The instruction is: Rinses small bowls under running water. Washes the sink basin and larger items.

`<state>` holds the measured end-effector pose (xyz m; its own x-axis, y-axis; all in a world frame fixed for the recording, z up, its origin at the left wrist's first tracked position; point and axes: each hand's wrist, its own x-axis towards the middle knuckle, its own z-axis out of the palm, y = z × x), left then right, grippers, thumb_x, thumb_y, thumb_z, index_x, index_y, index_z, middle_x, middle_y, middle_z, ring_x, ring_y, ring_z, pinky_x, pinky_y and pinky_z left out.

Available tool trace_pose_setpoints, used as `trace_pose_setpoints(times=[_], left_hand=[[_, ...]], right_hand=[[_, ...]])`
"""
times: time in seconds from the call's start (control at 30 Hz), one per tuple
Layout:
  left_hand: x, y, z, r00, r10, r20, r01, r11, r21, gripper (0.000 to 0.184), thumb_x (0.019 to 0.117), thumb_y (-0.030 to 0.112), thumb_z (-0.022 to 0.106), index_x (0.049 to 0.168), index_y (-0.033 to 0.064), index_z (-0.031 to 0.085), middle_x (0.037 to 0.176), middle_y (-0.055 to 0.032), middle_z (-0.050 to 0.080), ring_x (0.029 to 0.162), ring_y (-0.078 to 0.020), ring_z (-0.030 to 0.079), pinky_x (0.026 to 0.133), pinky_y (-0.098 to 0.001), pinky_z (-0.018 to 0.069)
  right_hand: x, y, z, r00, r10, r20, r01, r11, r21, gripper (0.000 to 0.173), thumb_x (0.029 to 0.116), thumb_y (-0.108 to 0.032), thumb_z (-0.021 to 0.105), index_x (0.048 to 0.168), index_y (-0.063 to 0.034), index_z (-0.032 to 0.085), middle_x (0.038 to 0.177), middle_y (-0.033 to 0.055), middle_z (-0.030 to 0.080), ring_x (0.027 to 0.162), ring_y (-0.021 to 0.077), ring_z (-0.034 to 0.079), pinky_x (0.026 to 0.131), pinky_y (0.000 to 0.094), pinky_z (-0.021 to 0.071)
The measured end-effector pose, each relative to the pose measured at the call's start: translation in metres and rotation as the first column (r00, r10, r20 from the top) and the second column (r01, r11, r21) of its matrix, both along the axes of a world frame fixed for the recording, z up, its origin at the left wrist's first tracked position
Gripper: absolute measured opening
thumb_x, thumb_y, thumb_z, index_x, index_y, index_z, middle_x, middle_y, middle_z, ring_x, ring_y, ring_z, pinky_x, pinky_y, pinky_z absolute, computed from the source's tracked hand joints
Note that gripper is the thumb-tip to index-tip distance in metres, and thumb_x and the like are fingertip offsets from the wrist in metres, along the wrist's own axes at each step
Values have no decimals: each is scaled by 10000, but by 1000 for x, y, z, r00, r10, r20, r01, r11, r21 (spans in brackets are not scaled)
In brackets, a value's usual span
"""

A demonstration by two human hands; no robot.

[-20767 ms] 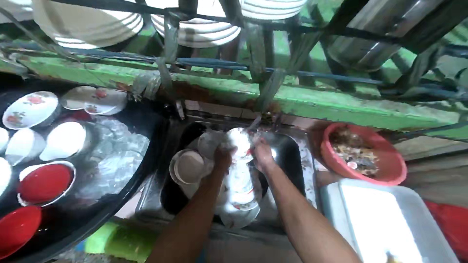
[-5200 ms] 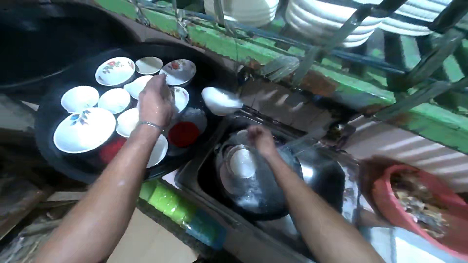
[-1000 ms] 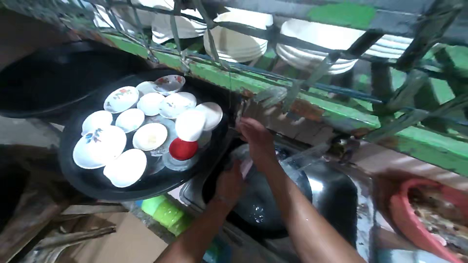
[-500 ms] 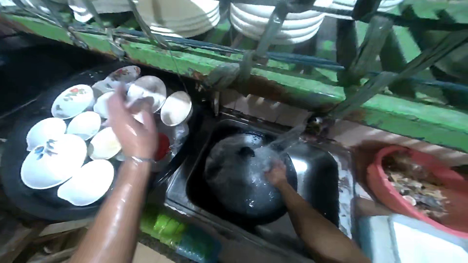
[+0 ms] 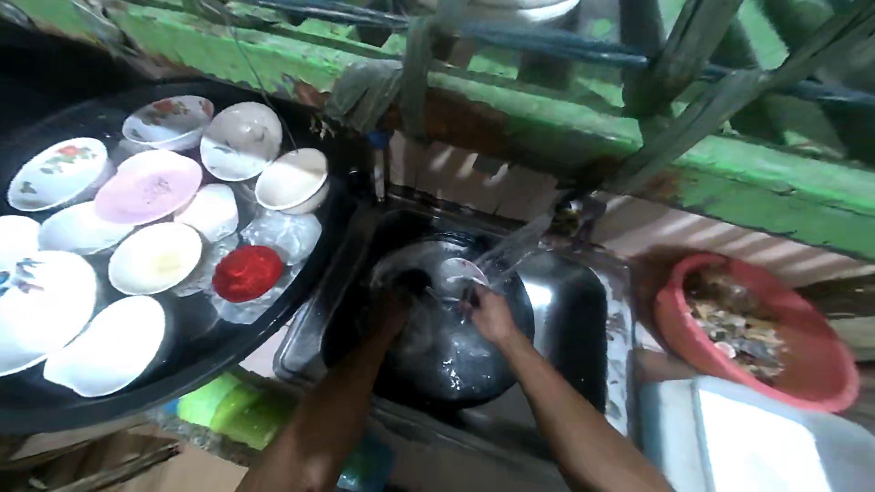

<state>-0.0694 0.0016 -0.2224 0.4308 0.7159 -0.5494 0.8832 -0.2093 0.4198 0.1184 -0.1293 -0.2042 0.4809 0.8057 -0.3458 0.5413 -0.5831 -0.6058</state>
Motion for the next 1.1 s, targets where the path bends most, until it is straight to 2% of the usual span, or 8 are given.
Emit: trace_pose_setpoints(times=[0.13, 0.2, 0.33, 0.47, 0.7, 0.87, 1.0, 1.1], left_hand=[[-6, -6, -6, 996, 64, 57, -53, 981, -187, 629, 971, 351, 699, 1450, -9, 510, 1407, -265, 570, 1305, -401, 563, 1097, -582, 453], [-10, -3, -12, 998, -10, 64, 28, 957, -288, 694, 888, 392, 797, 1401, -15, 568, 1376, -257, 598, 1296, -397, 567, 1099, -585, 443], [-15, -9, -14, 985, -171, -15, 156, 929, -336, 773, 788, 479, 865, 1356, 21, 613, 1327, -215, 639, 1258, -372, 599, 1073, -585, 467], [-6, -14, 26, 971, -232, -56, 215, 953, -213, 501, 909, 363, 756, 1276, 32, 671, 1250, -214, 675, 1182, -388, 637, 1015, -613, 493], [-9, 4, 25, 974, 127, 186, -110, 989, -100, 489, 1028, 167, 589, 1502, 93, 496, 1379, -224, 612, 1255, -388, 612, 1058, -586, 486], [2, -16, 4, 998, 59, 32, -60, 998, 18, 478, 1043, 179, 545, 1507, 92, 476, 1361, -236, 614, 1226, -412, 622, 1020, -602, 503], [25, -18, -5, 996, -76, -52, 78, 996, 52, 377, 1006, 379, 628, 1294, 144, 688, 1251, -155, 696, 1165, -357, 662, 980, -593, 528], [31, -20, -15, 989, -95, -115, 105, 991, 86, 475, 965, 494, 640, 1218, 99, 714, 1197, -181, 704, 1114, -384, 672, 924, -622, 541]], right_hand=[[25, -44, -22, 997, 39, -68, -37, 999, 39, 398, 918, -125, 770, 1294, -39, 672, 1338, 189, 636, 1259, 335, 599, 1105, 537, 465], [39, -52, -45, 981, -147, -126, 156, 985, 68, 284, 982, -74, 676, 1261, -22, 693, 1190, 180, 712, 1104, 299, 686, 1010, 501, 535], [49, -31, -25, 999, -41, -22, 33, 955, -295, 303, 994, -249, 669, 1229, -62, 705, 1181, 205, 711, 1125, 382, 674, 995, 625, 508], [71, -4, -11, 990, 90, 106, -51, 945, -322, 373, 982, -272, 673, 1289, -60, 655, 1240, 246, 676, 1178, 441, 644, 987, 666, 497], [69, 19, -61, 999, 45, 4, -40, 916, -400, 480, 1062, -250, 561, 1411, 77, 529, 1416, 309, 558, 1356, 454, 517, 1136, 598, 399], [30, 14, 17, 971, 185, 154, -105, 902, -419, 348, 1017, -260, 615, 1259, -16, 672, 1247, 258, 669, 1204, 439, 630, 1011, 635, 495], [4, -3, 67, 942, 188, 279, -95, 944, -317, 406, 1023, -231, 582, 1427, -207, 610, 1164, 208, 717, 1078, 434, 688, 911, 645, 539], [18, -20, 54, 955, 19, 296, 46, 976, -211, 352, 1053, -233, 554, 1391, -152, 614, 1159, 234, 707, 1061, 449, 690, 893, 658, 543]])
